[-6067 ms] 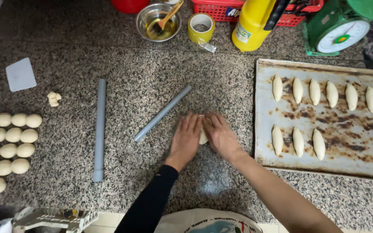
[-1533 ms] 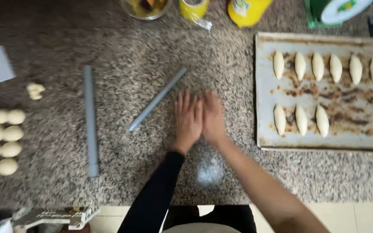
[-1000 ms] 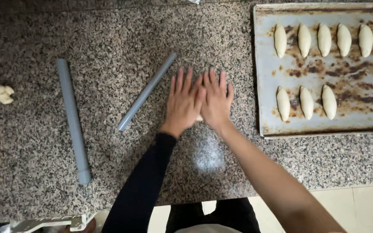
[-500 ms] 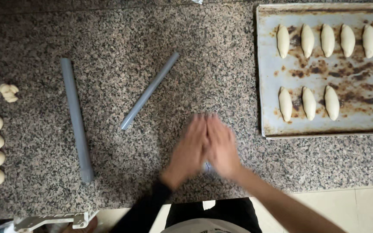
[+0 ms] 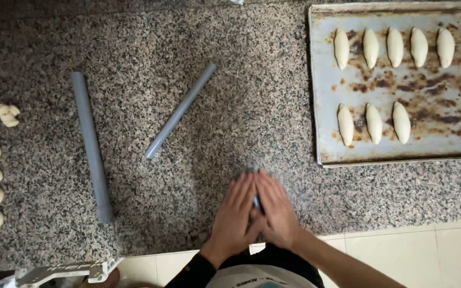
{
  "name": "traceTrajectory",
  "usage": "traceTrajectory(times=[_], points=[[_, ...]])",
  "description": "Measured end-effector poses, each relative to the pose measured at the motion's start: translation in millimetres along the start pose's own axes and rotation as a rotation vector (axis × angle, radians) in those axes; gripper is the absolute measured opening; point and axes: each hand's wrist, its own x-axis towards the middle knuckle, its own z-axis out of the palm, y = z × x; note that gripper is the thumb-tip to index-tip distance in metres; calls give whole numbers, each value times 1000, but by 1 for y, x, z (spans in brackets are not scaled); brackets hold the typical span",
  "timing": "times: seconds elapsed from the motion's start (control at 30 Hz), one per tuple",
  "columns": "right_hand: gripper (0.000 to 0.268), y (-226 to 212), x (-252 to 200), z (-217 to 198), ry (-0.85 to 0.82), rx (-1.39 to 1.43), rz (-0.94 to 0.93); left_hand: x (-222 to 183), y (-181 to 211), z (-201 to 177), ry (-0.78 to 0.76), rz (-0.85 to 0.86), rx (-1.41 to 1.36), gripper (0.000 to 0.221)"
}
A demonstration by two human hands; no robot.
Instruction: The person flattens small pieces of dough using a pipe, rolls them into oval shapes by hand, arranges them on a baking tray, and carries the tray to a rack.
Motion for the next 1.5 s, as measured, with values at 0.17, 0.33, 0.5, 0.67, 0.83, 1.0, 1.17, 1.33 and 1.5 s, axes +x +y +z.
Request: traceTrajectory(times=[0.17,0.33,0.5,0.67,0.83,1.0,1.17,1.33,1.5], points=[[59,24,59,9,61,-180,85,65,-31,-6,-62,-85,-31,79],[63,72,161,6,80,-85,321,163,-78,-19,45,-210,184,73],[60,44,106,6,94,-120,180,108,-53,-6,28,-138,47,77],[71,7,-10,-3,-124,34,34,-6,1,6,-56,29,54,84],[65,39,49,12,31,-192,-9,51,-34,6,-65,-28,49,75],[66,74,158,7,61,-114,279,156,-80,-6,58,-253,211,71],[63,45,121,-3,6,-166,267,112,-58,2,76,-203,99,75],[74,16,12,-27,-71,1,11,23,-7,-1,37,-70,-47,73],[89,26,-3,-64,-103,120,-4,-3,-20,-29,52,-204,-286,75]])
